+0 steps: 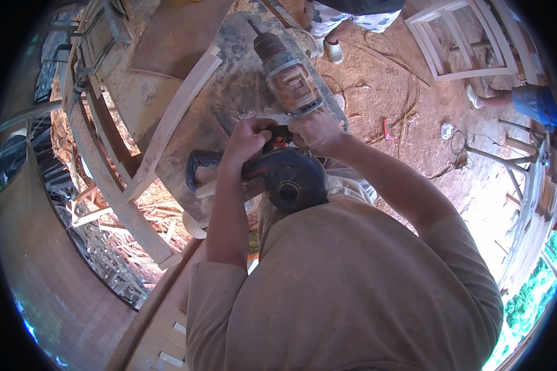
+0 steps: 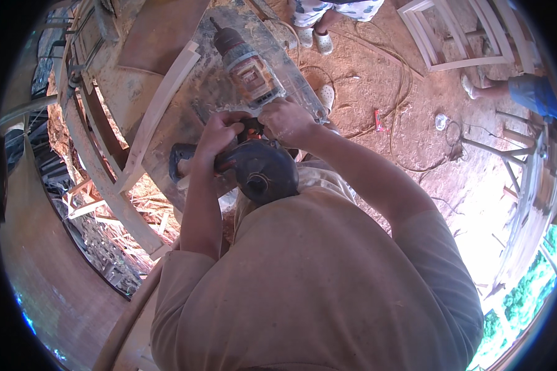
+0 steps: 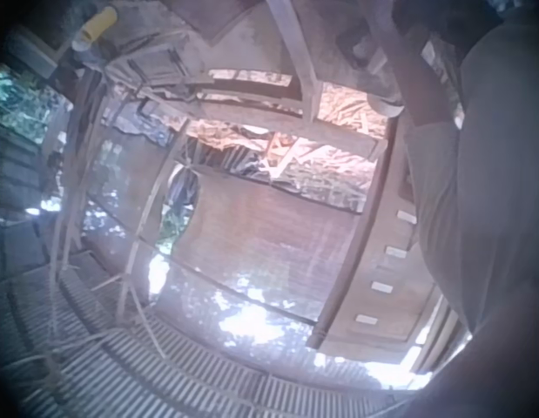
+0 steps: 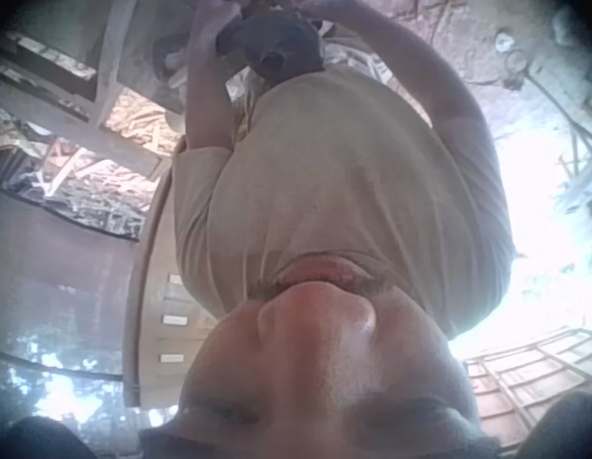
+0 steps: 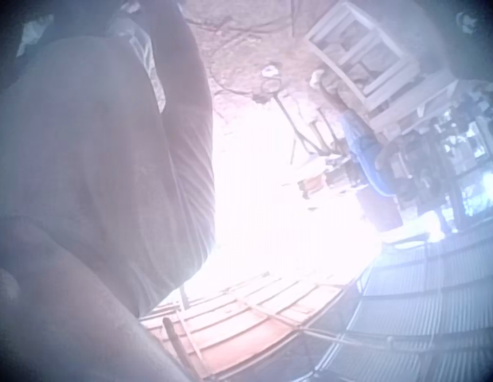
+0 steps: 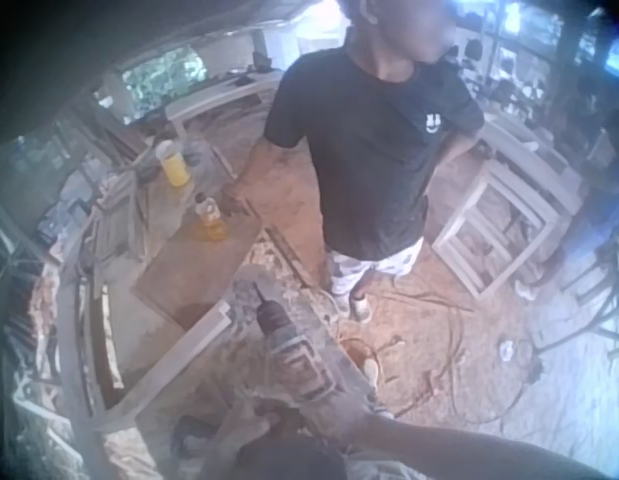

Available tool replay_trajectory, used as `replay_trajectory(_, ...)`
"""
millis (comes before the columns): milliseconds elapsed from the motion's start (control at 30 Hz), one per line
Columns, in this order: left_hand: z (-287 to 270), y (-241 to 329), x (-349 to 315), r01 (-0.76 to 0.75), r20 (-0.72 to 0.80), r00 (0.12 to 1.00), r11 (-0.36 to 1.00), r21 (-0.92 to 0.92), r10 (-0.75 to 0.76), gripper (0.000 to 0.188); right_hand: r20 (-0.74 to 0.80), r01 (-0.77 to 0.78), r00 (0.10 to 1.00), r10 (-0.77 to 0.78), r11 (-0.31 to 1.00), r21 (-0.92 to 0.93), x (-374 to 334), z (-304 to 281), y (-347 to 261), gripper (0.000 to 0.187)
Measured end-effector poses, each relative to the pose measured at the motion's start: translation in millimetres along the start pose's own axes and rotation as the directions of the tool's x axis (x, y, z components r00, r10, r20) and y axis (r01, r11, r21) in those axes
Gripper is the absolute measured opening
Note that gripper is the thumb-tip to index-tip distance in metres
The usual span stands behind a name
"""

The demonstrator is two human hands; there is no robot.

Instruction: Assembling and finishing wooden furniture frames using an orbital sander and a power drill.

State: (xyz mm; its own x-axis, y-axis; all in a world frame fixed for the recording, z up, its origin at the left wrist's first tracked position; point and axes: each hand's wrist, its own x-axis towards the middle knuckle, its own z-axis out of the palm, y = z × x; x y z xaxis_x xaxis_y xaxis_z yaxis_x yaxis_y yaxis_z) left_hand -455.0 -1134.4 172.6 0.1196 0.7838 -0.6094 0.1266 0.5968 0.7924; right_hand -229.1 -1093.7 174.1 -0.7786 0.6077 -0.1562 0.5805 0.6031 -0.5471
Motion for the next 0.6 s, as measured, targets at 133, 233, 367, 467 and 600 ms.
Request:
replay_trajectory(133, -1.3, -6.4, 3.3, -0.016, -0.019, 1.0, 0.998, 0.067, 0.017, 0.036, 0.024, -0.036, 0.999, 0.036, 0.999, -0.002, 2.3, 1.9, -0.8, 0.025)
replay_trajectory(233, -1.8, -9.1, 6.1, -0.033, -0.007, 0.999, 0.995, 0.098, 0.034, 0.035, 0.02, -0.015, 1.0, 0.015, 1.0, -0.019, 1.2, 2.5, -0.1, 0.027)
replay_trajectory(367, -1.5, -8.3, 7.6, -0.04, 0.018, 0.999, 0.991, 0.128, 0.038, 0.032, 0.012, -0.015, 1.0, 0.015, 1.0, 0.019, 0.9, 0.0, 0.3, 0.03)
replay_trajectory(467, -1.1, -5.7, 8.5, -0.045, 0.04, 0.998, 0.993, 0.109, 0.041, 0.03, 0.05, -0.029, 0.998, 0.027, 0.999, 0.038, 2.1, -3.2, -1.4, 0.032)
replay_trajectory(600, 0.7, -3.9, 10.6, -0.011, 0.003, 1.0, 0.997, 0.072, 0.011, 0.028, 0.014, -0.068, 0.998, 0.066, 0.985, 0.156, 0.0, -6.1, -3.8, 0.027)
